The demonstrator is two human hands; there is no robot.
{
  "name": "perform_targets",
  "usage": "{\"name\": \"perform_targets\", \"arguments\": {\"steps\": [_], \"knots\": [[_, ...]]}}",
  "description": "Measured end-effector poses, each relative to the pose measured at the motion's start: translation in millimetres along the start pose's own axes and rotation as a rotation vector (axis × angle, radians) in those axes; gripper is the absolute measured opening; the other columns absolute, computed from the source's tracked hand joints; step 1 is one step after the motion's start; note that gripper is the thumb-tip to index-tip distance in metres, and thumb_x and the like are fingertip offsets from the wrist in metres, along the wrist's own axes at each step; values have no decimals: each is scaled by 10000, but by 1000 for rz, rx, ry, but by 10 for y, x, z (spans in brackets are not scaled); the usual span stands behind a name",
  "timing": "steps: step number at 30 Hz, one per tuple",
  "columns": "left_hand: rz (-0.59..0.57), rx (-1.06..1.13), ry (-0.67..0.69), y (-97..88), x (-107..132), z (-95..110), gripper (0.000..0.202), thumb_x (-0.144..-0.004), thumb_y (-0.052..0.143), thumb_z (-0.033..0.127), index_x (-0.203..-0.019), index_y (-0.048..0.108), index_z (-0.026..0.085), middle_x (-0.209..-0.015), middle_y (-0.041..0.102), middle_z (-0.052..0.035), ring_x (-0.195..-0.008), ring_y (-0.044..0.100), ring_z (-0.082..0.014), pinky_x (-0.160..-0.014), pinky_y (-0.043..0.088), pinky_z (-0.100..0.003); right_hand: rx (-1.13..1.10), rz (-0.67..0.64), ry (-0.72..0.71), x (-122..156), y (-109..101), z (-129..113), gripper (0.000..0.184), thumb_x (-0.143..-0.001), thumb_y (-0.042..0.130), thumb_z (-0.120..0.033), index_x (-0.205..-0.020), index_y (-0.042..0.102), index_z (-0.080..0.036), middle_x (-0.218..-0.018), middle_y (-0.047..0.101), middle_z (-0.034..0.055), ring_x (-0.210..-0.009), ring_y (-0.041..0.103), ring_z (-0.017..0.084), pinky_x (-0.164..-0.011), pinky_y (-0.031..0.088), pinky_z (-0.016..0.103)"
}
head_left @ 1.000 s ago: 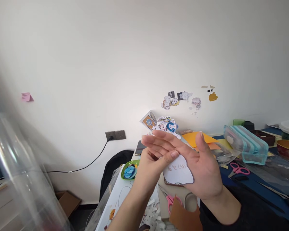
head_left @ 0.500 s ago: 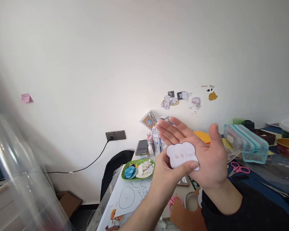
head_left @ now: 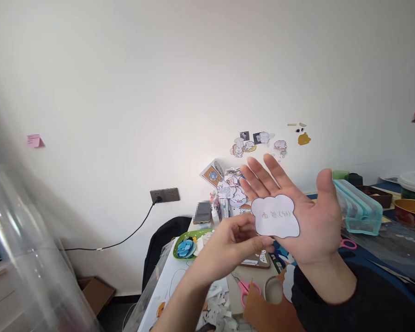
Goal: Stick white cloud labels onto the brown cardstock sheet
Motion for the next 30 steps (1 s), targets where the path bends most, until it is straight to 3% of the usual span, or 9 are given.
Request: {"name": "perform_targets", "arguments": {"steps": [4, 10, 15, 21, 26, 30], "knots": [[66, -234, -2, -129, 90, 131, 307, -730, 764, 315, -969, 648, 161, -880, 679, -51, -795, 614, -152, -776, 464, -284, 39, -26, -4, 4, 26, 6, 779, -882, 84, -699, -1252, 580, -226, -1361, 563, 61, -1358, 392, 228, -1162, 263, 396], [311, -277, 98, -152, 149, 171, 267, -857, 602, 420, -759, 564, 175, -686, 549, 22, -651, 484, -93, -591, 374, -202, 201, -124, 29, 57, 147, 91, 731, -897, 127, -685, -1275, 558, -231, -1368, 553, 61, -1360, 382, 251, -1167, 227, 434], [402, -475, 89, -92, 171, 213, 300, -875, 558, 412, -686, 503, 186, -656, 579, 10, -614, 522, -117, -529, 374, -207, 685, -103, -6, 33, 20, 103, 668, -879, 256, -705, -1316, 518, -275, -1443, 467, 23, -1391, 309, 263, -1165, 194, 460], [435, -613, 76, -72, 173, 225, 295, -911, 474, 414, -710, 497, 199, -669, 596, 3, -589, 548, -130, -527, 382, -226, 1213, -159, -91, 10, -79, 92, 522, -957, 293, -553, -1403, 388, -298, -1482, 411, 16, -1388, 304, 224, -1168, 106, 465], [519, -679, 103, -163, 224, 286, 309, -899, 506, 416, -680, 464, 202, -642, 557, 17, -612, 503, -126, -535, 354, -224, 1286, 40, -140, -36, -257, -85, 453, -947, 390, -502, -1315, 490, -258, -1382, 512, 65, -1298, 421, 248, -1093, 284, 447], [614, -647, 124, -260, 284, 343, 302, -888, 524, 435, -706, 484, 196, -678, 591, 5, -655, 536, -133, -583, 379, -235, 1193, 153, -19, -68, -363, -235, 362, -910, 478, -508, -1129, 602, -248, -1108, 641, 56, -1034, 586, 232, -958, 412, 398]]}}
Point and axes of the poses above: each hand's wrist, its own x-axis away from the middle knuckle, its own y-axis out of the palm, z = x × y, the point moved 4 cm from there along -x, towards the middle knuckle
